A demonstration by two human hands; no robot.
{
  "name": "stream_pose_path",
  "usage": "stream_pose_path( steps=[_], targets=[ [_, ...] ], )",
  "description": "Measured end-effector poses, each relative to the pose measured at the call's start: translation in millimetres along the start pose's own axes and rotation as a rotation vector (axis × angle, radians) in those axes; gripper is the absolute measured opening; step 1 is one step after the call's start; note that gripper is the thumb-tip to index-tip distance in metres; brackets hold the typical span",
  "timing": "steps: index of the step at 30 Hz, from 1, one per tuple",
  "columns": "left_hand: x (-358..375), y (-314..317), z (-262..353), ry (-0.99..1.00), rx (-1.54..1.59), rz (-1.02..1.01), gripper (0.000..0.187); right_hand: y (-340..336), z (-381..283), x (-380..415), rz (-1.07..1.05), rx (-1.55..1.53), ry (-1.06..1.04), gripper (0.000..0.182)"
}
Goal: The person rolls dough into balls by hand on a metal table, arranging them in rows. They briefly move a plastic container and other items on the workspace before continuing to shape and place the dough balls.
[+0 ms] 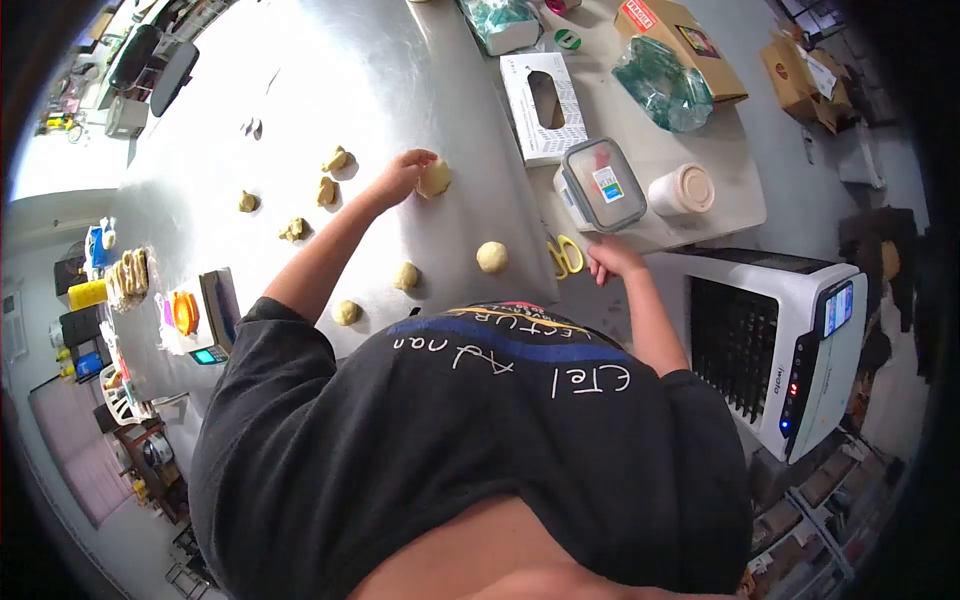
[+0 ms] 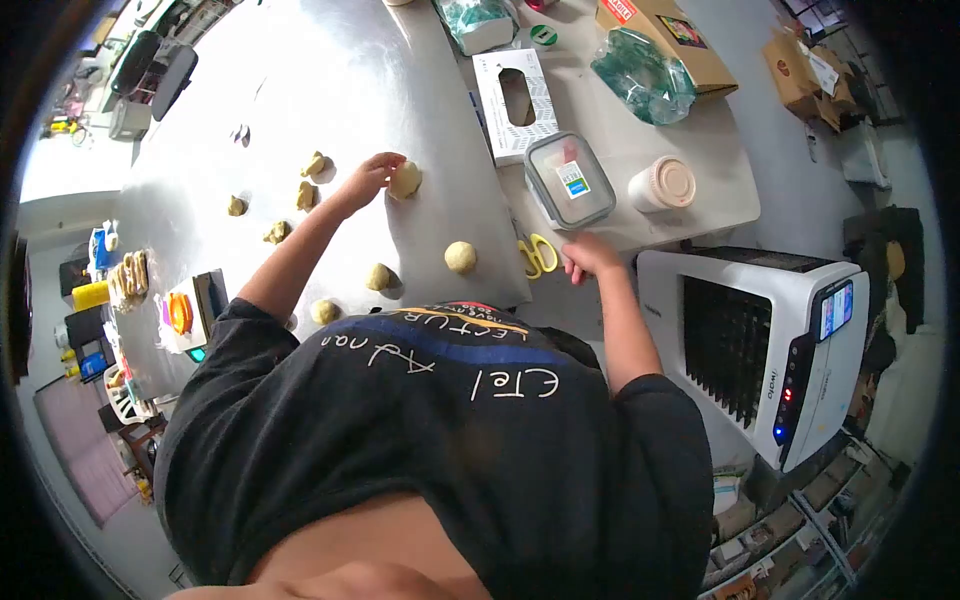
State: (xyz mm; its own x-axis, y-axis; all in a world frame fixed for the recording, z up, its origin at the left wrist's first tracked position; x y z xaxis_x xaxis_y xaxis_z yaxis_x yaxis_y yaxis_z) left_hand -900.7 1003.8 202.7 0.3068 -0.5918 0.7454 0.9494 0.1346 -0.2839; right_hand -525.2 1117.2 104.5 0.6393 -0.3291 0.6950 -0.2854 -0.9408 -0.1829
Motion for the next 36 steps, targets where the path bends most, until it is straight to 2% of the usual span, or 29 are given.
stream_pose_path(
  steps=[2, 3, 5, 6, 7, 10, 12, 16, 18, 19, 21, 25, 27, 28, 30, 31, 34, 36],
  targets=[
    [18.3, 0.2, 21.6, 0.309, -0.516, 0.283, 0.035, -1.3, -3.8, 4.1, -0.007, 0.013, 0.023, 0.031],
    [14.3, 5.5, 18.7, 0.306, -0.520, 0.275, 0.035, -0.7, -5.6, 7.6, -0.013, 0.029, 0.047, 0.031],
    [36.2, 31.5, 42.3, 0.816, -0.902, 0.635, 0.030, -2.0, 4.6, 1.2, -0.018, 0.023, 0.050, 0.031],
    [43.6, 33.6, 44.8, 0.744, -0.658, 0.710, 0.031, -1.1, 6.1, 0.4, -0.021, 0.024, 0.046, 0.032],
    [39.2, 43.7, 42.9, 0.834, -0.669, 0.702, 0.029, 0.6, 8.9, 0.9, -0.020, 0.016, 0.052, 0.032],
    [22.0, 48.2, 42.6, 0.872, -0.624, 0.745, 0.025, -3.2, -1.6, 6.8, -0.001, 0.029, 0.041, 0.031],
    [14.3, 45.7, 46.9, 0.796, -0.604, 0.691, 0.020, -0.5, -5.5, 10.7, 0.012, -0.088, 0.005, 0.029],
    [2.5, 46.9, 70.3, 0.759, -0.738, 0.699, 0.019, -3.9, -6.8, 8.0, 0.051, -0.064, 0.021, 0.028],
    [-14.1, 41.5, 71.0, 0.584, -0.727, 0.697, 0.019, -1.1, -6.2, 8.6, -0.004, -0.033, 0.000, 0.032],
    [-15.6, 41.4, 75.2, 0.585, -0.725, 0.700, 0.019, -0.3, -6.5, 9.4, -0.003, -0.031, -0.001, 0.032],
    [-24.4, 37.8, 77.1, 0.437, -0.761, 0.708, 0.024, -1.1, -7.3, 9.4, 0.006, -0.031, 0.004, 0.033],
    [-18.8, 35.5, 80.3, 0.339, -0.801, 0.722, 0.029, 0.0, 5.9, 1.6, 0.006, -0.041, 0.011, 0.035],
    [-14.8, 30.3, 58.3, 0.025, -0.567, 0.557, 0.036, -0.7, -6.4, 11.6, 0.004, -0.051, 0.013, 0.028],
    [-20.5, 26.2, 41.7, 0.018, -0.562, 0.565, 0.036, 0.1, -6.4, 11.2, -0.004, -0.045, 0.008, 0.028],
    [-20.8, 23.2, 25.7, 0.302, -0.638, 0.524, 0.040, 1.1, -3.5, 9.8, -0.030, -0.039, 0.054, 0.028],
    [-31.9, 9.5, -7.0, -0.073, -0.014, 0.183, 0.041, 2.5, -4.1, 10.3, -0.037, -0.035, 0.050, 0.028],
    [-12.0, -1.3, -22.7, 0.018, 0.107, 0.028, 0.038, -0.7, -11.7, 10.0, -0.024, 0.028, 0.009, 0.027],
    [-1.3, -5.2, -27.9, -0.015, 0.086, 0.068, 0.039, -1.6, -6.8, 6.8, -0.029, 0.083, 0.047, 0.028]
  ],
)
Point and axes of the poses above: each hand's wrist, its own x-axis away from the middle knuckle, its own y-axis out of the palm, z = x × y, the point moved 8 cm from there along -x, towards the middle knuckle, and after that the axes turned 14 degrees about -y, right-handed, at the moved point
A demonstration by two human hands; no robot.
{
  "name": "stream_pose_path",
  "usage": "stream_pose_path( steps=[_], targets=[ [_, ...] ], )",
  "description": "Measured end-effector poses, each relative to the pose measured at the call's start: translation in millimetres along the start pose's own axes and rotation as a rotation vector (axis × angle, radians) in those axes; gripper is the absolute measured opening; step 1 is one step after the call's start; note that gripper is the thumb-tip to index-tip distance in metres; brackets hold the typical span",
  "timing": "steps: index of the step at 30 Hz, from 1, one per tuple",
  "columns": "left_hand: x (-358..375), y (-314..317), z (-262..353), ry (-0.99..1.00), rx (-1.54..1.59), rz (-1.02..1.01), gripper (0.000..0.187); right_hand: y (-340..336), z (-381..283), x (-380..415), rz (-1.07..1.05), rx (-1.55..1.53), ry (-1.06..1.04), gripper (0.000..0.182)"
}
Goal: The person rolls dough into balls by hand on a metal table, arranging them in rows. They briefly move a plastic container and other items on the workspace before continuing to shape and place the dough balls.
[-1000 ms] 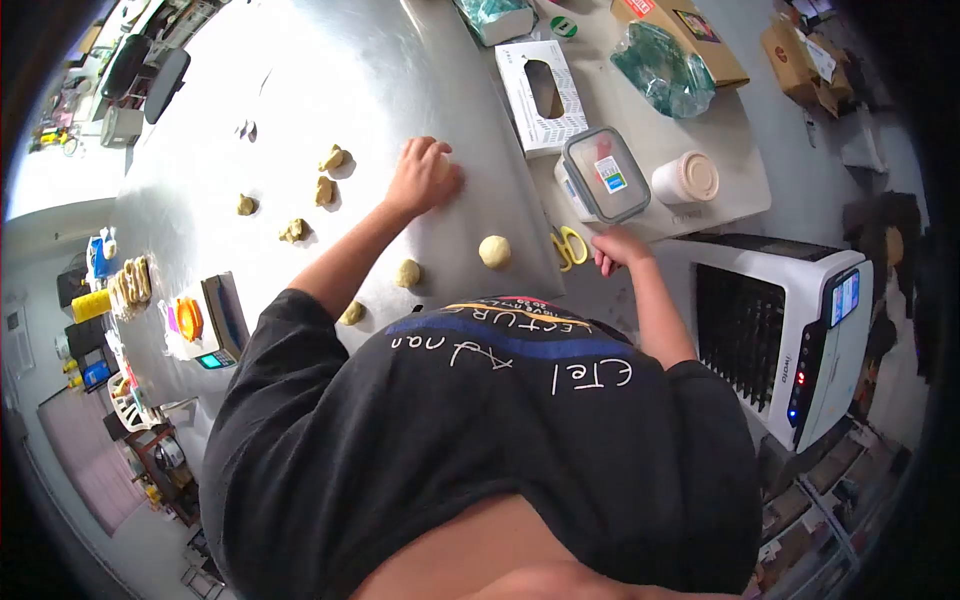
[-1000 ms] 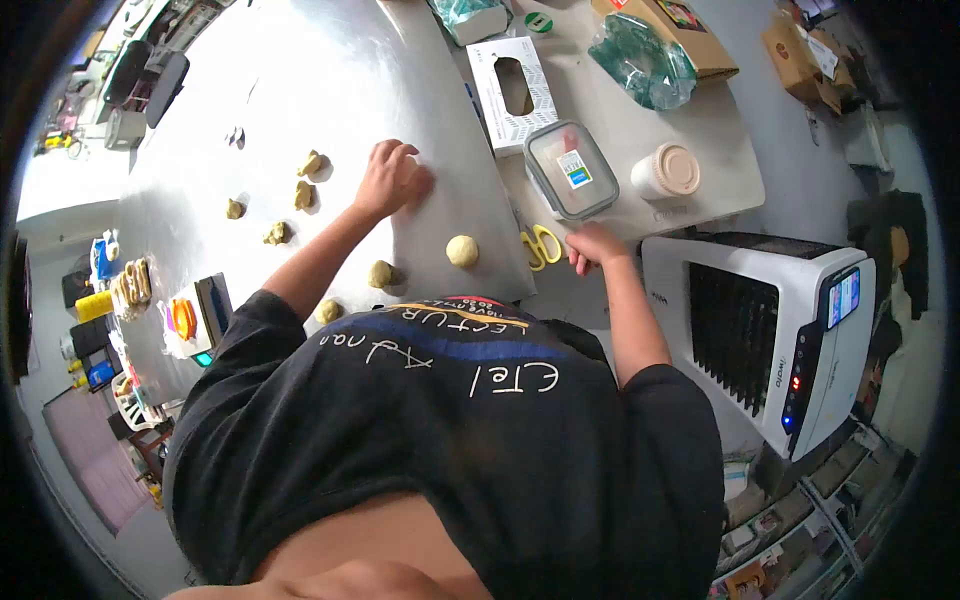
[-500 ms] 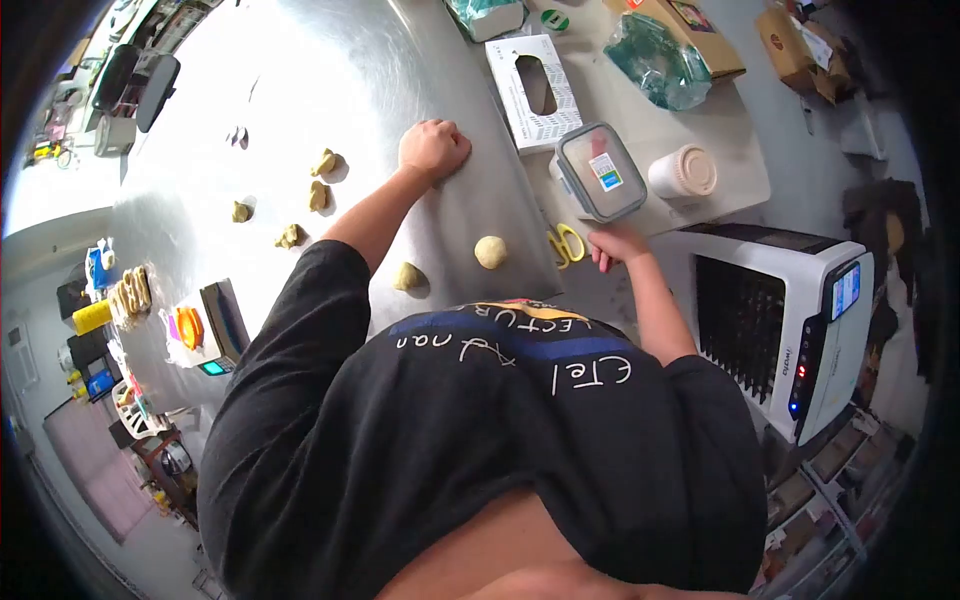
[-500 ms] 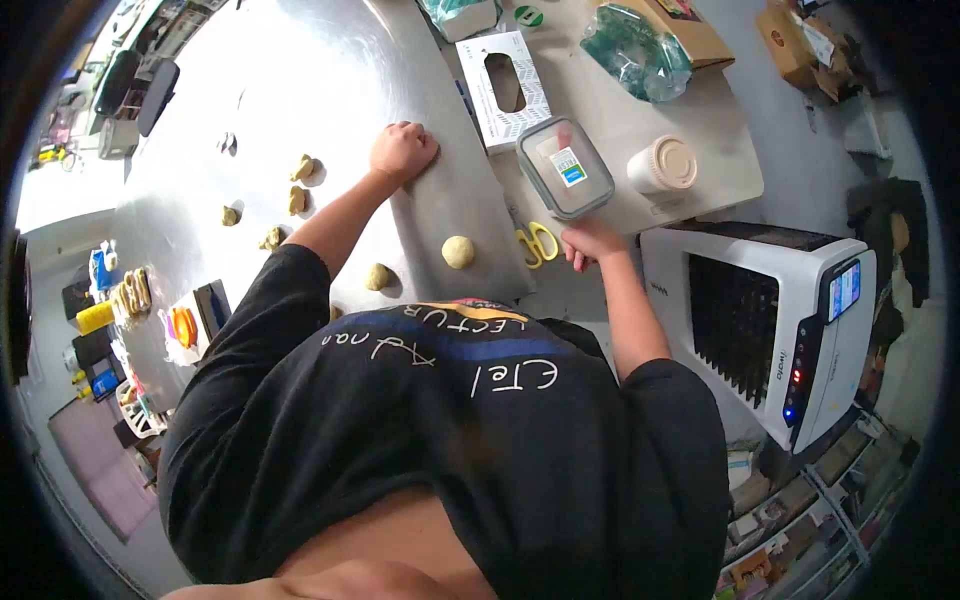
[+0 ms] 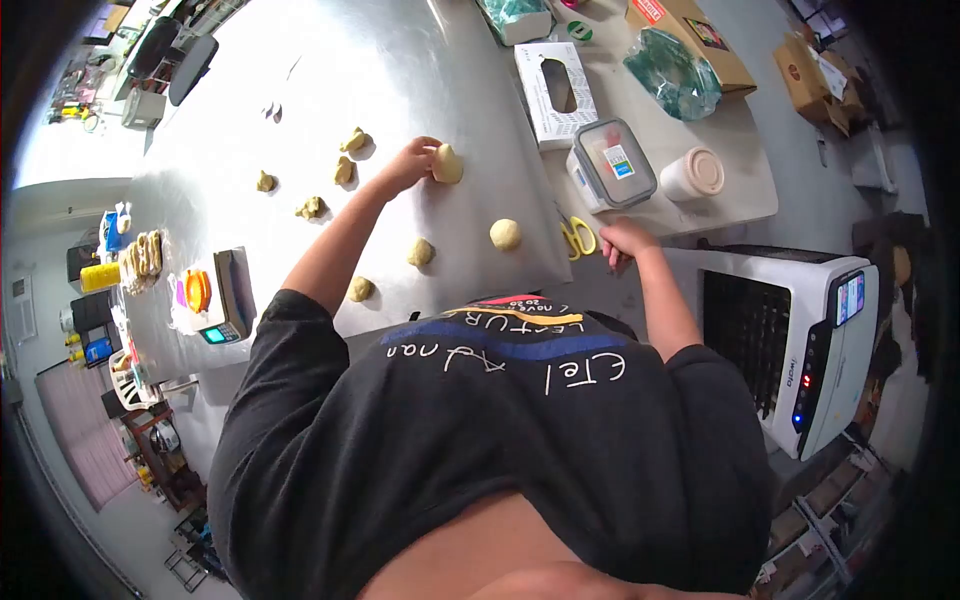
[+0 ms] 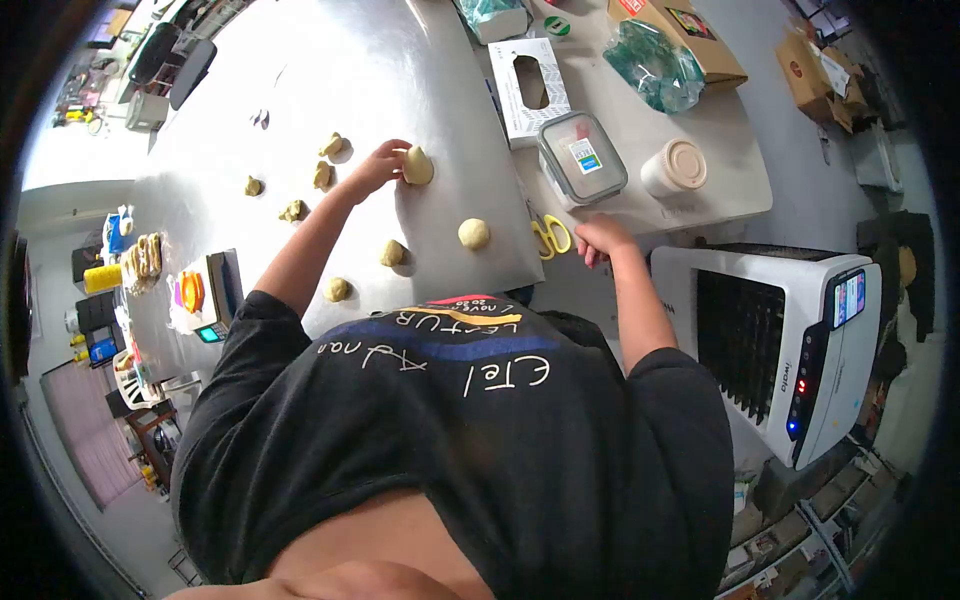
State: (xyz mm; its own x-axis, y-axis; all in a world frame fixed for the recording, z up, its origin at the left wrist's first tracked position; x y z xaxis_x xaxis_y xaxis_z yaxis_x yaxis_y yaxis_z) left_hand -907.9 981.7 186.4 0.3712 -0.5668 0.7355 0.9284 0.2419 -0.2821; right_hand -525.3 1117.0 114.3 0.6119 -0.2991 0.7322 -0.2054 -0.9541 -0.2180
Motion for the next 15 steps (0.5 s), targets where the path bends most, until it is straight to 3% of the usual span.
stream_pose_path(
  steps=[1, 3, 4, 7, 9, 15],
  targets=[
    [6.6, -2.3, 2.9, 0.060, -0.138, 0.045, 0.039, -1.1, 1.1, -1.7, 0.006, 0.001, -0.002, 0.028],
    [35.9, -6.7, 28.6, 0.254, -0.596, 0.390, 0.036, -1.2, 0.8, 1.7, 0.027, 0.025, 0.018, 0.031],
    [36.1, 0.8, 28.5, 0.259, -0.596, 0.382, 0.036, -0.8, 0.0, 3.5, 0.032, 0.023, 0.025, 0.031],
    [33.1, 20.0, 37.6, 0.655, -0.581, 0.659, 0.030, -3.2, -6.1, 4.8, 0.032, -0.011, -0.001, 0.032],
    [57.8, 45.8, 55.0, 0.716, -0.617, 0.768, 0.031, 0.3, 2.3, -0.7, 0.012, -0.036, 0.003, 0.032],
    [28.1, 41.6, 57.0, 0.746, -0.585, 0.750, 0.025, -0.2, 11.6, -3.9, 0.039, -0.051, 0.084, 0.029]
  ],
)
Point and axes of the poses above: each hand's wrist, its own x-axis away from the middle knuckle, its own y-axis out of the palm, z = x × y, the point moved 8 cm from there along -x, towards the middle knuckle, and after that the axes turned 14 degrees about -y, right-handed, at the moved point
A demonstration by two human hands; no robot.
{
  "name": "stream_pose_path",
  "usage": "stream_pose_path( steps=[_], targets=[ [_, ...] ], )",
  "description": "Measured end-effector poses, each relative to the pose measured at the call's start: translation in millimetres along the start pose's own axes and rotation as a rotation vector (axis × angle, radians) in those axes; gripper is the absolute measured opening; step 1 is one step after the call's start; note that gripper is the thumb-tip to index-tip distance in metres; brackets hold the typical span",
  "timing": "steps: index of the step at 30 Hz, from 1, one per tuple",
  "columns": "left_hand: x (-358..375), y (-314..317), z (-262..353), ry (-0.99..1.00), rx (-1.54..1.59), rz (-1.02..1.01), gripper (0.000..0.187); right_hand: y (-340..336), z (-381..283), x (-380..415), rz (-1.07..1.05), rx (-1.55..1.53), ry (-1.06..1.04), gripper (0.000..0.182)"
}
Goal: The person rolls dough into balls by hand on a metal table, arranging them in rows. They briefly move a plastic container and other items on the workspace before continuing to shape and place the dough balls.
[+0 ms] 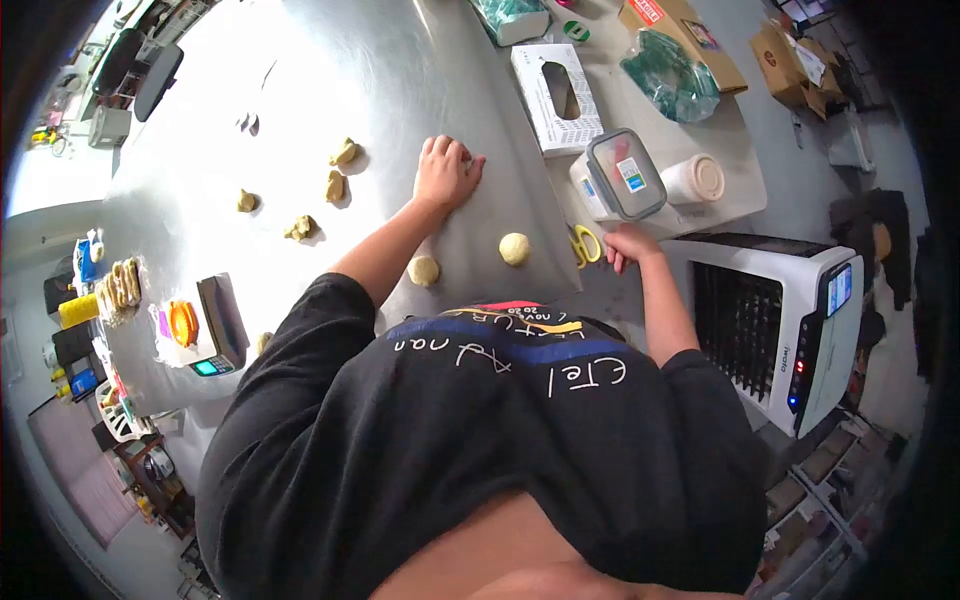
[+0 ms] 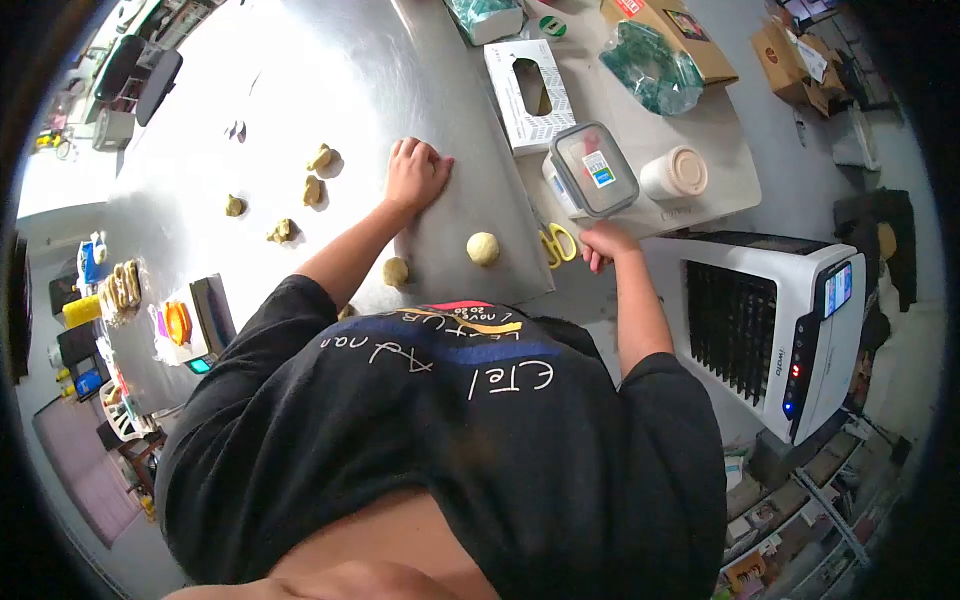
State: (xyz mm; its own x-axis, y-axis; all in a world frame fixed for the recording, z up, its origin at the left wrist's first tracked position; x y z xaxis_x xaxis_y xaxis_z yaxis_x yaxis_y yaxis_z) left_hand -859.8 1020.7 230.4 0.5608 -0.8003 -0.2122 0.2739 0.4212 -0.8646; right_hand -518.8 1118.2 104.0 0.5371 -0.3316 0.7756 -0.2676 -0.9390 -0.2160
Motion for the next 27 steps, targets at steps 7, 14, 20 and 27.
stream_pose_path(
  steps=[7, 14, 20, 27],
  targets=[
    [-39.1, 19.3, 0.6, 0.046, -0.124, -0.123, 0.032, -2.0, -0.4, -0.1, 0.019, -0.045, -0.043, 0.030],
    [-31.2, 15.6, -8.8, -0.218, -0.176, -0.227, 0.029, 0.0, -2.6, -0.5, -0.027, -0.014, -0.039, 0.029],
    [11.3, 16.8, -17.4, 0.247, -0.341, -0.499, 0.049, -3.5, -7.3, 5.4, -0.032, 0.040, -0.017, 0.030],
    [18.4, -14.2, 3.1, 0.433, -0.069, -0.091, 0.034, -0.9, 5.6, -5.1, -0.051, 0.029, 0.004, 0.032]
  ],
)
Point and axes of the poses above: each hand's wrist, its own x-axis away from the middle knuckle, its own y-axis out of the palm, z = x × y, the point moved 8 cm from there along -x, towards the middle knuckle, and after that the axes turned 14 degrees about -y, right-handed, at the moved point
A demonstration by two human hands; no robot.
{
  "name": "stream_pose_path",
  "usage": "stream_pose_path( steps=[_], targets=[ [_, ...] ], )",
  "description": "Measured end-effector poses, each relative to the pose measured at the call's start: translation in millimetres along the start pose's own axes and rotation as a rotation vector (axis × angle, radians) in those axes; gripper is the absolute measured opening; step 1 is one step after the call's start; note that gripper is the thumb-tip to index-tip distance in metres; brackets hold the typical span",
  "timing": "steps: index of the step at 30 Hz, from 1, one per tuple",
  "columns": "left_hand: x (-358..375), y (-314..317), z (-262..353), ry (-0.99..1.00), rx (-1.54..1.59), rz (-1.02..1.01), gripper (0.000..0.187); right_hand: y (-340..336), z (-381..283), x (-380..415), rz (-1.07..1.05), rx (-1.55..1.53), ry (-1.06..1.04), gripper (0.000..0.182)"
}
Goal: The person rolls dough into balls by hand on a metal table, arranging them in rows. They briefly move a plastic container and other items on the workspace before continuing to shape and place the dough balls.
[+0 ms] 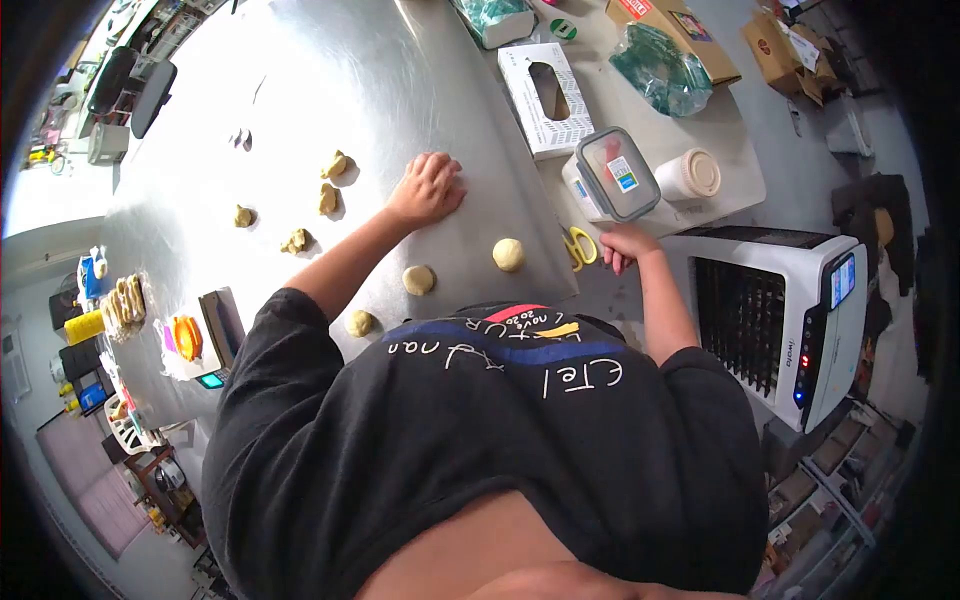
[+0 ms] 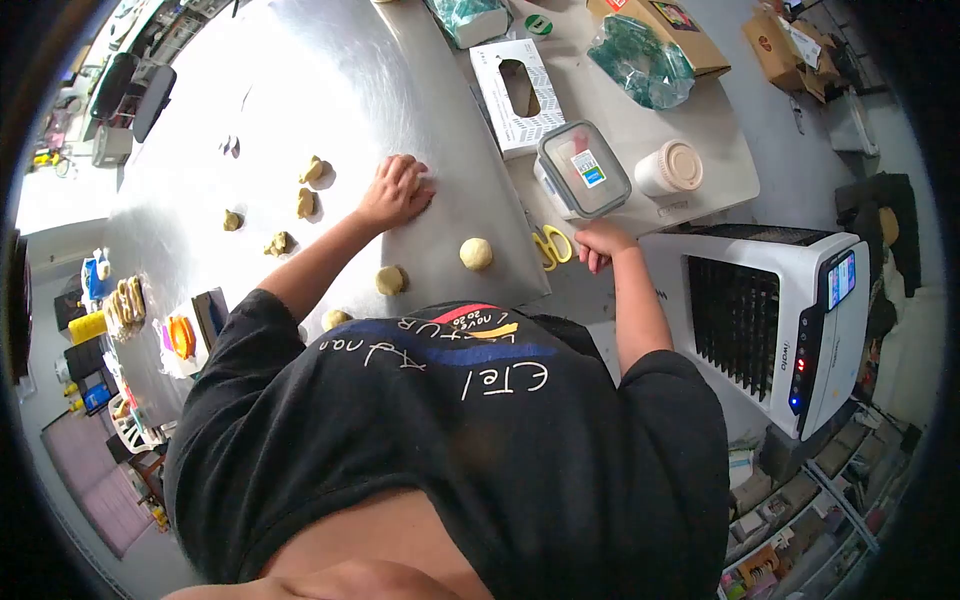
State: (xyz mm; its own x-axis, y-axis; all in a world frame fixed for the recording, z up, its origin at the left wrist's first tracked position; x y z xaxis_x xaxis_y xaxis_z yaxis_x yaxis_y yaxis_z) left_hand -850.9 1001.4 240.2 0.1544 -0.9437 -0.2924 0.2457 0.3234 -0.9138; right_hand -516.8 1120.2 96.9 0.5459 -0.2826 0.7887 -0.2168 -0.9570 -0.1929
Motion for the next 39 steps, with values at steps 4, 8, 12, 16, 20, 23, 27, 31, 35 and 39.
stream_pose_path(
  steps=[4, 8, 12, 16, 20, 23, 27, 31, 35, 39],
  targets=[
    [-7.6, 4.9, -0.6, 0.028, 0.134, 0.008, 0.022, 0.6, -1.8, 2.1, -0.036, -0.002, -0.022, 0.032],
    [-21.5, 14.9, -17.1, -0.119, 0.156, -0.053, 0.020, 0.5, -5.2, 6.9, -0.019, -0.012, -0.017, 0.033],
    [-29.3, 21.6, -15.6, -0.156, 0.063, -0.092, 0.024, -0.5, -14.7, 10.9, -0.017, 0.061, -0.016, 0.034],
    [-22.0, 19.8, -21.4, -0.479, -0.047, -0.141, 0.022, 1.1, -16.0, 11.1, -0.024, 0.049, -0.033, 0.033],
    [-1.5, 7.6, -32.3, -0.618, 0.052, -0.252, 0.043, -1.0, -7.5, 6.4, -0.016, 0.026, -0.040, 0.033],
    [3.9, -6.8, -30.1, -0.338, 0.014, -0.311, 0.056, -0.5, -5.2, 3.1, 0.004, -0.018, -0.055, 0.031],
    [-2.9, -4.7, -17.8, 0.003, -0.073, -0.184, 0.050, 0.1, -7.6, 3.8, -0.006, -0.029, -0.056, 0.031],
    [-11.6, 15.4, -20.6, 0.027, 0.153, -0.198, 0.034, -0.9, -18.8, 14.4, 0.038, -0.026, -0.044, 0.031],
    [-25.7, 15.8, -24.9, -0.080, 0.140, -0.185, 0.023, -0.8, -15.9, 13.0, 0.022, -0.005, -0.012, 0.032],
    [-32.6, 9.6, -23.0, -0.216, 0.102, -0.043, 0.024, -1.0, -9.9, 9.9, 0.021, -0.023, 0.007, 0.032]
  ],
)
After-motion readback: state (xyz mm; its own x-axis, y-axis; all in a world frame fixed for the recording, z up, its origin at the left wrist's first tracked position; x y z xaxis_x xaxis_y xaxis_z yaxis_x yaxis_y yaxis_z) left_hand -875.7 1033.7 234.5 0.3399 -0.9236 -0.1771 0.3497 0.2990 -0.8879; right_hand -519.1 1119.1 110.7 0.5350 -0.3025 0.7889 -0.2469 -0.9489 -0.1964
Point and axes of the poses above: each hand's wrist, its own x-axis away from the middle knuckle, its own y-axis out of the palm, z = x × y, the point moved 8 cm from there along -x, towards the middle knuckle, and after that the axes turned 14 degrees about -y, right-handed, at the moved point
